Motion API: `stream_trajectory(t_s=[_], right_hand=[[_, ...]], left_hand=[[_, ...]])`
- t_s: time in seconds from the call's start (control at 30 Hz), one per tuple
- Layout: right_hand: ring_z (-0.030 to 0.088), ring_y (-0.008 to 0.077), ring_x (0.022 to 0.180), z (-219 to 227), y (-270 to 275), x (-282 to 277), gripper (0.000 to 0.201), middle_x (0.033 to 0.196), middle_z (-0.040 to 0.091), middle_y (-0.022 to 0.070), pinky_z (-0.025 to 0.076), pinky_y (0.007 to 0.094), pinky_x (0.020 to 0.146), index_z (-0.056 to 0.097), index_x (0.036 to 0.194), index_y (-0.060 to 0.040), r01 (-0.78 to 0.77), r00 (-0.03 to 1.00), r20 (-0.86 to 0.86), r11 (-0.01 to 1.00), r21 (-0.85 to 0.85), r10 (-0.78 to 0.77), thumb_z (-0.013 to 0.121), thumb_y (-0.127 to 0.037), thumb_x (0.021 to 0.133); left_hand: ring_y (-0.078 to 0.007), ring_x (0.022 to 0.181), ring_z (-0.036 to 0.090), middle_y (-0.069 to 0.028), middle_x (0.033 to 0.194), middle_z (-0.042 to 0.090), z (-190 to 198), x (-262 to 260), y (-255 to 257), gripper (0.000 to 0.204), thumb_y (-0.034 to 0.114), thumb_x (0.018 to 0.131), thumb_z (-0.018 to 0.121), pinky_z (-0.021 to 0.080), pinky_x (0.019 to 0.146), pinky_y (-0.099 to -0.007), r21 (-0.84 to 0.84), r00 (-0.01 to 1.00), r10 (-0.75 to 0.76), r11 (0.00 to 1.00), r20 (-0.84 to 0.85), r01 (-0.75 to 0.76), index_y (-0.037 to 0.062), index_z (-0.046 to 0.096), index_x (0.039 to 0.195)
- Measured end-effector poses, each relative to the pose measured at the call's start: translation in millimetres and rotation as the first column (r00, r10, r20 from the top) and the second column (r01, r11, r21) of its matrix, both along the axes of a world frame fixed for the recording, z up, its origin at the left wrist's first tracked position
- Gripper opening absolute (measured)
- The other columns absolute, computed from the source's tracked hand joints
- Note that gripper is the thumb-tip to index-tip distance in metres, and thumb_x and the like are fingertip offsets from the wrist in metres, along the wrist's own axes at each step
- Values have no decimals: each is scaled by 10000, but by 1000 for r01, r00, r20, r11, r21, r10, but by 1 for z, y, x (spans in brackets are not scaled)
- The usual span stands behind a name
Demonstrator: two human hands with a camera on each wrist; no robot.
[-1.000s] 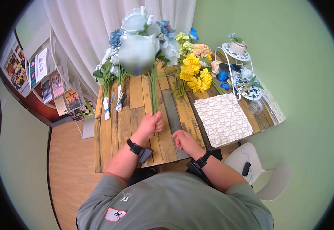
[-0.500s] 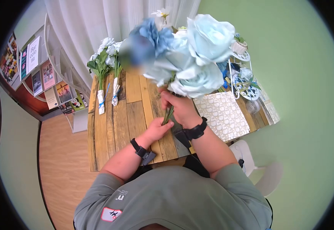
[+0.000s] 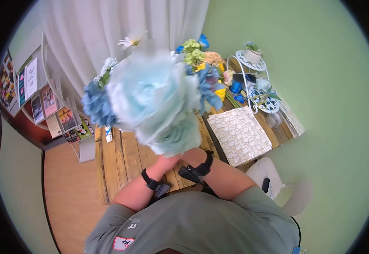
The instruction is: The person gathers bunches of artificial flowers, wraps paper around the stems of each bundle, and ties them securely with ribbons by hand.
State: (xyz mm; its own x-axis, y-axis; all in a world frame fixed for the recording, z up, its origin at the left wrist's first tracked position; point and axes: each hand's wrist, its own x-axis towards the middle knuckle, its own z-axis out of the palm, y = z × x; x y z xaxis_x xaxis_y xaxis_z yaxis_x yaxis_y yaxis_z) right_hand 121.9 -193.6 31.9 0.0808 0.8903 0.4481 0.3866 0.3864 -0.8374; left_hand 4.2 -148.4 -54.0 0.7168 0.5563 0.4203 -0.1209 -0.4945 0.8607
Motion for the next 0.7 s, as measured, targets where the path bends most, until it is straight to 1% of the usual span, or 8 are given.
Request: stream_trajectory(t_s=[0.03,0.23,0.37,0.5,0.57,0.6,0.63,0.7], right_hand=[[529,201,864,-1,-12,-5,312,952,562,83,425,318,761,567,1196,-14,12,1000,-26,1000,1,-11,613,-215,961],[591,289,1058,28,2,-31,409,1130,610,188,456,393,916,598,1254,-27,56,983,-175,998,31,-50,671,-224,902],[621,332,1155,42,-18,-25,462,1219,634,240,472,431,994,613,1283,-34,46,966,-258,997,66,-27,700,-228,873],[501,349,1312,6,-38,-5,749,1406,492,239,390,420,1103,371,1492,4,62,998,32,998,-17,-62,714,-219,864],[503,352,1311,-31,-50,6,764,1402,493,229,389,421,1110,364,1488,31,184,976,-117,983,9,-182,718,-196,849],[499,355,1314,-41,-61,9,764,1396,497,223,395,416,1110,354,1492,35,169,973,-155,985,-23,-171,708,-176,849],[499,355,1314,-48,-69,9,764,1396,497,223,395,416,1110,354,1492,35,164,973,-161,986,-20,-165,708,-176,849],[514,352,1307,-62,-81,1,775,1395,500,228,405,402,1108,335,1499,44,31,999,14,999,-31,-31,698,-148,842]], left_hand=[[-345,1331,509,-220,1408,552,-5,3,0,459,147,930,641,392,1109,-432,153,995,95,984,5,-95,42,560,1370],[-388,1387,424,-214,1516,437,-32,3,7,535,156,954,611,329,1157,-480,418,967,238,890,-87,-182,50,459,1456],[-272,1437,377,-158,1559,368,-38,4,12,624,170,998,569,342,1158,-407,158,972,147,980,-184,-118,17,298,1538],[-268,1135,601,-149,1208,624,-5,1,-1,312,186,981,584,483,961,-400,-93,974,209,975,92,-200,21,602,1245],[-147,870,614,-57,908,644,5,-12,5,201,190,1006,556,485,761,-293,-609,995,81,787,-61,-101,15,647,969],[-88,719,570,5,737,602,17,-15,-3,302,199,1029,521,428,659,-233,-626,996,89,778,31,-50,27,595,792],[-88,719,570,5,737,602,20,-14,-5,302,199,1029,521,428,659,-233,-623,995,94,780,25,-58,27,595,792],[-177,843,607,-69,822,615,22,-19,-12,352,246,1039,501,475,804,-331,-495,991,72,869,115,-5,35,571,766]])
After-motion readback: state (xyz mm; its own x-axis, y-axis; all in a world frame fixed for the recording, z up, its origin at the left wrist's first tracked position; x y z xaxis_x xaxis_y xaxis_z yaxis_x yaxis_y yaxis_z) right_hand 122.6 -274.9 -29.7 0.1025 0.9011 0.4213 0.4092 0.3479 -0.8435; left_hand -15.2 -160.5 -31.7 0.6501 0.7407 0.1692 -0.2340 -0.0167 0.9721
